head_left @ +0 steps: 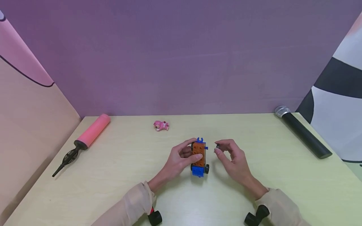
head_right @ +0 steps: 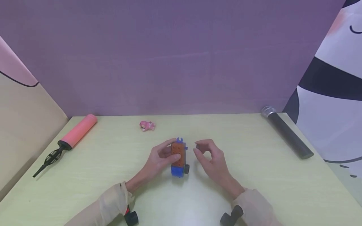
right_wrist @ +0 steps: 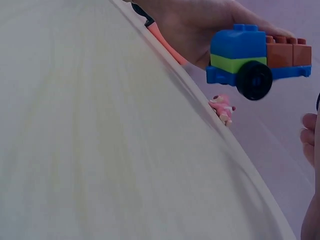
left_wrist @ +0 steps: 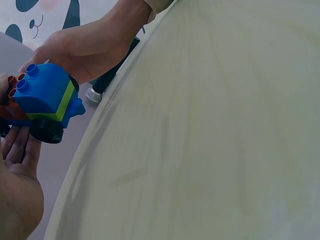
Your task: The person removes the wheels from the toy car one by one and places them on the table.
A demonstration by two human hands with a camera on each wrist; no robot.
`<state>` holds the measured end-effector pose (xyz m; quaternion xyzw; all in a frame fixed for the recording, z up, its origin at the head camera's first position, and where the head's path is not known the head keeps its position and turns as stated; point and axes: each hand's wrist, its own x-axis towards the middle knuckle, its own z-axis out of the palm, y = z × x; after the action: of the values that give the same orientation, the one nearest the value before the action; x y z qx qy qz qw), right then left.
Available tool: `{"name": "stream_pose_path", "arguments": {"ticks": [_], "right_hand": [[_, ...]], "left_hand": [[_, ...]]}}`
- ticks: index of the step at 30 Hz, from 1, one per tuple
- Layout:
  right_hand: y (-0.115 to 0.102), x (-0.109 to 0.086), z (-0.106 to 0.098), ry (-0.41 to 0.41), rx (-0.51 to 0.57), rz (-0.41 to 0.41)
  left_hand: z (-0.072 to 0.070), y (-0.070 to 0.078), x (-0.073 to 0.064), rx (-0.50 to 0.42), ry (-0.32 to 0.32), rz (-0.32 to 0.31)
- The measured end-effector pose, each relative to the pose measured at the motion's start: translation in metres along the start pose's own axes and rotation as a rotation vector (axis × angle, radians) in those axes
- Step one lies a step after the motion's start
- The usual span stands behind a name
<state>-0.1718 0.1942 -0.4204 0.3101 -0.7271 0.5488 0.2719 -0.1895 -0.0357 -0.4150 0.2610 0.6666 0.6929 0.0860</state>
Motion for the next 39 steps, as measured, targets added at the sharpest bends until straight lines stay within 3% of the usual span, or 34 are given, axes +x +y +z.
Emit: {"name": "stream_pose_path", "arguments": {"ticks": [11,20,27,35,39], "right_hand": [[0.018,0.006,-0.021,-0.047,-0.331,0.005],[0.031,0.01,-0.033,-0.154,-0.559,0.147],[0.041,0.014,-0.037,-0.184,-0.655,0.166],[0.049,0.02,-0.039,-0.266,-0.701,0.286],[0.051,0.024,-0.038,-0.288,-0.731,0.278]], "left_hand": [[-0.001,0.002,0.0,-0.015,0.019,0.011],[0.0,0.0,0.001,-0.027,0.014,0.002],[-0.001,0.0,0.001,-0.021,0.014,0.002],[-0.001,-0.002,0.0,-0.015,0.015,0.006],[-0.001,-0.003,0.001,-0.012,0.013,0.008]]}}
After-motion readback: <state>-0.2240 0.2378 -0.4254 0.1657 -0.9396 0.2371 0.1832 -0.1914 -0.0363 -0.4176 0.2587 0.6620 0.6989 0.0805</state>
